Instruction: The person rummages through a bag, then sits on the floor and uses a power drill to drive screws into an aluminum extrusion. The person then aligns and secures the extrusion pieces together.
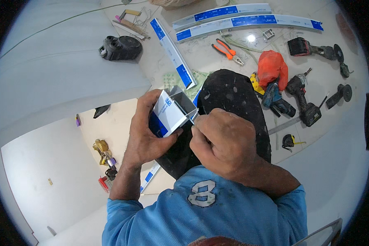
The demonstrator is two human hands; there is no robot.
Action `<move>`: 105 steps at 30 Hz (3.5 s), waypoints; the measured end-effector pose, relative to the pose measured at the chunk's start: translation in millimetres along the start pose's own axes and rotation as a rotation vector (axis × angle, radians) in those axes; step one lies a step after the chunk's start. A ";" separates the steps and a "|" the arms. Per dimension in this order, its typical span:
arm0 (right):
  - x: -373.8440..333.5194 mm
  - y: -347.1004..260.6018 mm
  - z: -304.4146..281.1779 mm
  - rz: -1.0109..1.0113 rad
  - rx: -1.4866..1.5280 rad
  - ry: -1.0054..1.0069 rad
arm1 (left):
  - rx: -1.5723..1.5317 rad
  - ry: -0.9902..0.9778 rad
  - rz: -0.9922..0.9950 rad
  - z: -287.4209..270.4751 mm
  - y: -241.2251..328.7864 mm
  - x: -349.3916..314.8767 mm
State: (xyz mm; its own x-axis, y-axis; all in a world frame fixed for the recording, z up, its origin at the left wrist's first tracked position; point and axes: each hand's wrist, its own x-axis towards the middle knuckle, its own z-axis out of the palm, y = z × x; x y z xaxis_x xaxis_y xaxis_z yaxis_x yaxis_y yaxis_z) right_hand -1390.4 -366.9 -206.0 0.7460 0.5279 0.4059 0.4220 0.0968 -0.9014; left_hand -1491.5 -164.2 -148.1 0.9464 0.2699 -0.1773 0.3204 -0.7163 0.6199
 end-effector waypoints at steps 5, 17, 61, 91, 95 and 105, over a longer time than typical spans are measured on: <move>0.6 8.8 6.0 0.022 0.070 0.007 | -0.020 -0.006 -0.026 -1.7 -9.9 2.7; -9.1 12.9 11.1 0.127 0.203 0.017 | -0.057 -0.011 -0.013 0.8 -12.0 2.0; -15.8 0.2 0.8 0.643 0.421 -0.177 | -0.461 -0.414 0.155 -39.7 -35.7 35.1; -20.3 -7.1 23.1 0.837 0.407 -0.118 | -0.886 0.270 -0.743 71.6 -308.7 218.4; -15.8 -8.2 18.4 0.769 0.387 -0.172 | -1.035 0.395 -0.505 40.7 -229.3 195.4; -9.3 1.1 -2.1 0.528 0.129 -0.099 | -0.983 0.434 -0.382 15.1 -85.6 129.8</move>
State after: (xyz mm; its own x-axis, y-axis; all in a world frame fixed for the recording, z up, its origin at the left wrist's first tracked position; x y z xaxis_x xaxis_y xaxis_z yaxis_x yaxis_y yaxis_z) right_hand -1395.8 -373.4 -210.5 0.7844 0.6091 -0.1172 -0.0675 -0.1039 -0.9923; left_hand -1395.5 -77.6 -235.7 0.6386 0.6990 -0.3218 0.2331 0.2228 0.9466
